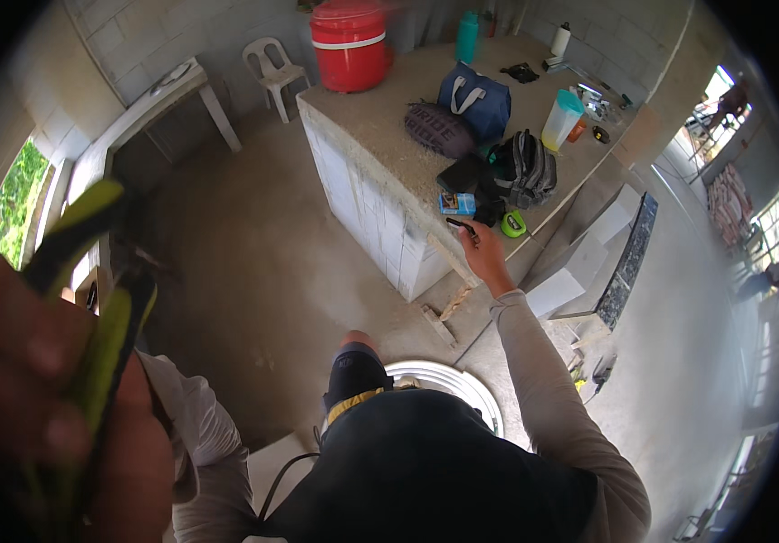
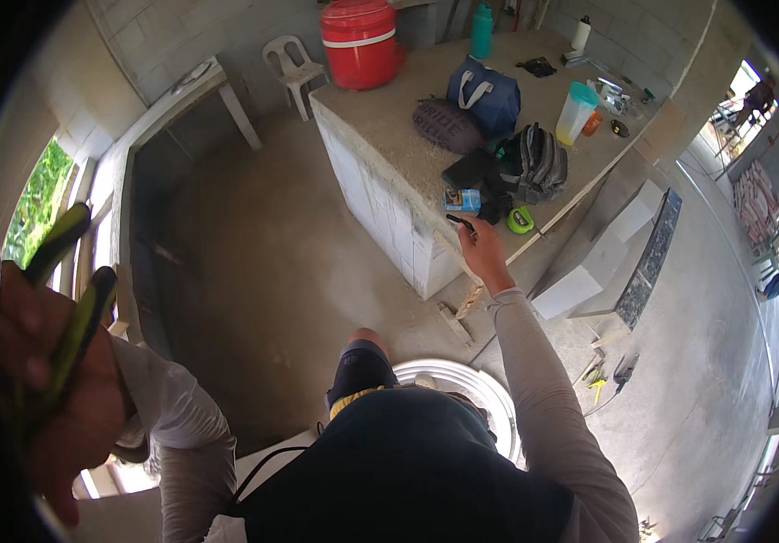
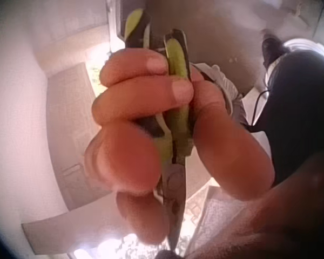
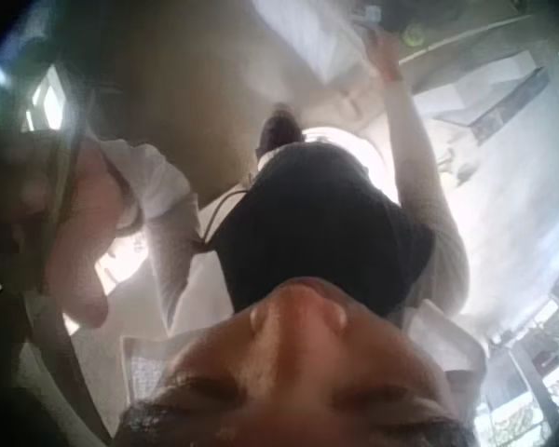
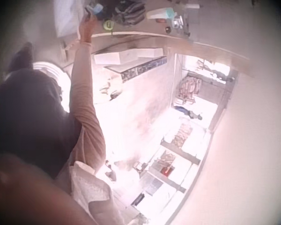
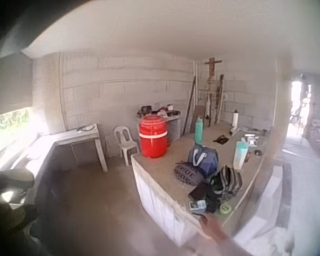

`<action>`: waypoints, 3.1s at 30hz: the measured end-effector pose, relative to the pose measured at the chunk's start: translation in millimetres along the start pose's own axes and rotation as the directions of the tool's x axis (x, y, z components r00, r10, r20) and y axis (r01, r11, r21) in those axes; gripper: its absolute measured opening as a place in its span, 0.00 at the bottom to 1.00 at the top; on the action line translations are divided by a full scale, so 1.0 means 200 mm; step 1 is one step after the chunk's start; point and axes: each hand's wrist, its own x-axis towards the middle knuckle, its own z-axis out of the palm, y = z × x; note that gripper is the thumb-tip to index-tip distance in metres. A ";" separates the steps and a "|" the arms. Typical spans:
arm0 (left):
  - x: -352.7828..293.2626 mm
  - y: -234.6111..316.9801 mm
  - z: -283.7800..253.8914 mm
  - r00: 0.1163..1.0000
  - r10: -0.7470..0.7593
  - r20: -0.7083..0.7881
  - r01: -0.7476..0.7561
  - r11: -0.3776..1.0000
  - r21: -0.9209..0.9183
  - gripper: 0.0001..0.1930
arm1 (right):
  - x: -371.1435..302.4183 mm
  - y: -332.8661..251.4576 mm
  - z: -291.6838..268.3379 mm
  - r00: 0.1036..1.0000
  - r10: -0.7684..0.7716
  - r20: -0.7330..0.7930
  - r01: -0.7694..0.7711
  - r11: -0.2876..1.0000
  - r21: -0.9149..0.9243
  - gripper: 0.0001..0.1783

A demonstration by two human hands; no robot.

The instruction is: The person retrieves a tool from a toolbox, descends a staircase, and works on an orange pipe embedded in a concrete stair. They use a utility knife to cut a section of the pipe and a trowel to remove debris from the surrounding area. The person then walks back up the stairs.

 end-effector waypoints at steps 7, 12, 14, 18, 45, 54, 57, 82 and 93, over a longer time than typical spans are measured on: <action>-0.55 -1.15 0.15 0.347 -0.928 -0.137 0.937 0.335 0.101 0.11 | 0.37 0.19 0.03 0.997 -0.062 0.043 0.069 0.980 -0.188 0.13; -1.07 -2.11 0.46 0.217 -0.962 0.166 0.830 0.271 0.487 0.20 | 0.42 0.34 0.14 0.989 -0.138 0.057 0.149 0.945 -0.291 0.15; -1.21 -2.38 0.58 0.241 -0.922 0.303 0.808 0.364 0.463 0.21 | 0.42 0.29 0.13 0.997 -0.081 0.014 0.082 0.946 -0.315 0.16; -1.22 -2.79 0.74 0.257 -0.789 0.558 0.688 0.555 0.468 0.23 | 0.46 0.18 0.14 0.993 0.121 -0.008 -0.119 0.953 -0.278 0.16; -0.85 -1.82 2.16 0.150 0.130 0.980 0.937 0.296 -0.183 0.35 | -0.60 -0.11 -0.34 0.507 0.786 -0.354 -0.531 0.608 0.591 0.28; -1.44 -1.48 2.77 -0.026 0.036 0.999 0.748 0.664 -0.004 0.28 | -1.66 0.49 -0.75 0.292 0.923 -0.251 -0.852 0.370 0.370 0.26; -1.36 -1.28 2.96 -0.298 0.005 0.955 0.793 0.558 0.245 0.25 | -2.02 0.60 -0.89 0.168 0.972 -0.166 -0.880 0.224 0.418 0.23; -3.39 -1.22 7.20 -0.773 -0.357 0.525 0.504 0.158 0.849 0.08 | -2.74 2.84 -0.61 -0.517 0.801 0.303 -0.263 -0.486 0.833 0.15; -3.84 -1.40 7.87 -0.598 -0.675 0.431 0.230 0.370 0.900 0.33 | -2.41 2.89 -0.28 -0.470 0.666 0.579 -0.114 -0.696 0.709 0.20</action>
